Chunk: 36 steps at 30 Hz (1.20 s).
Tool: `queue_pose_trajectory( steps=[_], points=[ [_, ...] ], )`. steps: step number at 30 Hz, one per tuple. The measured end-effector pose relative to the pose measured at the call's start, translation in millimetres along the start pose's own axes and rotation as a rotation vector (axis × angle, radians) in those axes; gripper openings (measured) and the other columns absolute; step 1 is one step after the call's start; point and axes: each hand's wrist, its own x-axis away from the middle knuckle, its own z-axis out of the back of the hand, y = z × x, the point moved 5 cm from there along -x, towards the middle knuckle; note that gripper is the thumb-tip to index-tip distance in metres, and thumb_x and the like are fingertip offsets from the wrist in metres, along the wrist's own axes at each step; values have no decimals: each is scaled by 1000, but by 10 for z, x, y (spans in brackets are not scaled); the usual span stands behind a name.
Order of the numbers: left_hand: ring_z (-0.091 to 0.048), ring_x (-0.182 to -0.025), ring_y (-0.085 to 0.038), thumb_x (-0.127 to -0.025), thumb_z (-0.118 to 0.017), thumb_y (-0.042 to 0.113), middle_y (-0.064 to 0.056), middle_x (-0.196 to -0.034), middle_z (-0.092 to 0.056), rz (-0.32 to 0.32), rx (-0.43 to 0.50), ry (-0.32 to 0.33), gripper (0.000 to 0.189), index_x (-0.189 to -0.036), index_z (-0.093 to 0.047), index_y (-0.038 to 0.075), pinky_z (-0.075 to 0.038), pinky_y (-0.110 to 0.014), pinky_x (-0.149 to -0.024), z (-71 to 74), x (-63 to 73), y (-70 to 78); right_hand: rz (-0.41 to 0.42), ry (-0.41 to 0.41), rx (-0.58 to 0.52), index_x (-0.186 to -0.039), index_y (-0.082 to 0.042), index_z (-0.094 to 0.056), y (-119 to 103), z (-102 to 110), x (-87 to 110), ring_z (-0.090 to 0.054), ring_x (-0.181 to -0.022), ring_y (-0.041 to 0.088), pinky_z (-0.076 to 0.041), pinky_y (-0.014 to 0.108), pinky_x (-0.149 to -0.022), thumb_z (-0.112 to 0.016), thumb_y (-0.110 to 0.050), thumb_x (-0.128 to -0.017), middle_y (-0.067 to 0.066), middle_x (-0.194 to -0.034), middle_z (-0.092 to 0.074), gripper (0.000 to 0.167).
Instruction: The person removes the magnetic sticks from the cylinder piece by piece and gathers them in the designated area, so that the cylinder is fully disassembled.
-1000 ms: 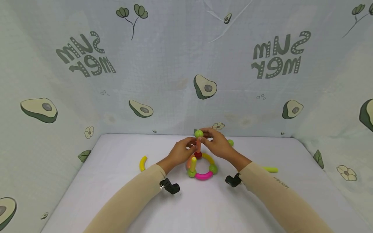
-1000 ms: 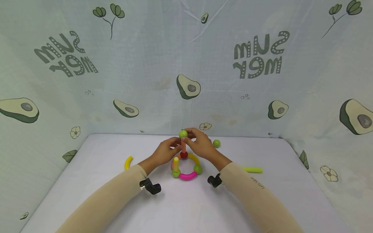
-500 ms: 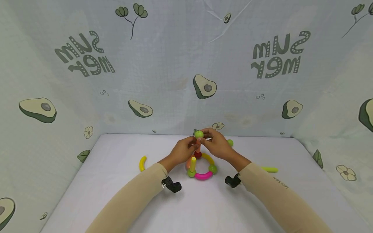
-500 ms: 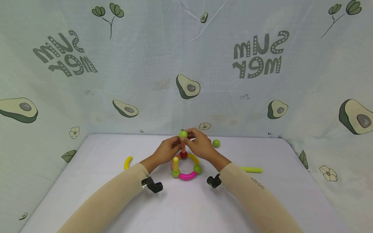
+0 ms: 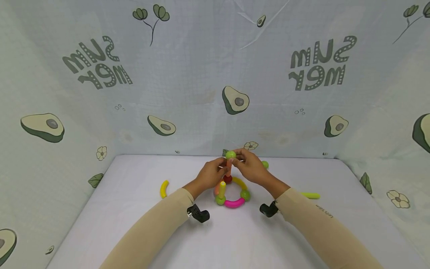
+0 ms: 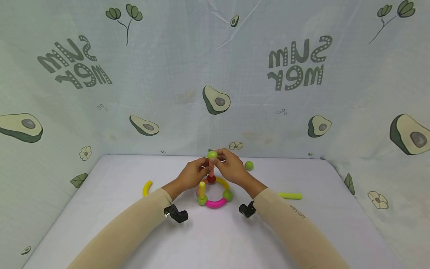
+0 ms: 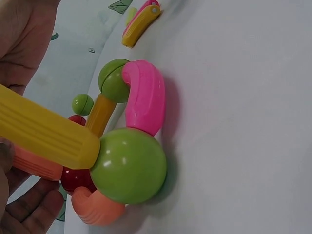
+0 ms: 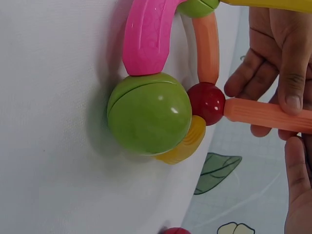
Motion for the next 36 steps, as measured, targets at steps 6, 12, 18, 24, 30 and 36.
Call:
queue_pose_trajectory(
  steps=[6,12,18,24,30,36],
  points=[
    [-70,-106,-21,-107,-57,17,-5,-126,-68,2,-1,-5,24,-129,-63,11,-57,-32,-88,-5,-6,-12,11,26,19,-137,-4,-53,-11,115,-12,-66,-114,34,-54,50,-95,-66,-29,-102,11,-123,-68,45],
    [-70,-108,-22,-107,-58,19,-6,-127,-67,22,16,-18,28,-133,-60,10,-57,-31,-89,-10,10,-13,8,75,101,-138,-7,-55,59,300,29,-62,-116,33,-56,46,-89,-71,-30,-99,11,-123,-67,48],
    [-69,-111,-21,-106,-58,22,-6,-128,-66,27,1,-23,32,-135,-59,8,-56,-29,-89,-3,15,4,-24,88,154,-139,-8,-55,235,465,91,-67,-103,29,-57,43,-84,-73,-27,-97,10,-115,-68,49],
    [-70,-109,-21,-106,-59,20,-6,-125,-67,12,-15,-13,28,-132,-61,8,-56,-29,-88,5,15,8,-30,108,276,-140,-6,-56,397,642,129,-61,-110,33,-55,46,-83,-72,-26,-98,13,-116,-68,49],
    [-69,-110,-21,-106,-59,21,-6,-128,-66,19,-37,-19,30,-134,-60,9,-56,-29,-89,-7,1,-17,-101,119,347,-143,-5,-53,580,821,165,-57,-114,36,-56,47,-85,-70,-27,-99,18,-123,-65,52],
    [-70,-109,-21,-105,-60,23,-5,-127,-66,19,-30,-20,32,-134,-59,8,-56,-29,-89,-17,1,-31,-179,126,385,-144,-2,-50,781,960,199,-54,-117,39,-56,48,-87,-68,-25,-99,22,-128,-60,53]
  ],
)
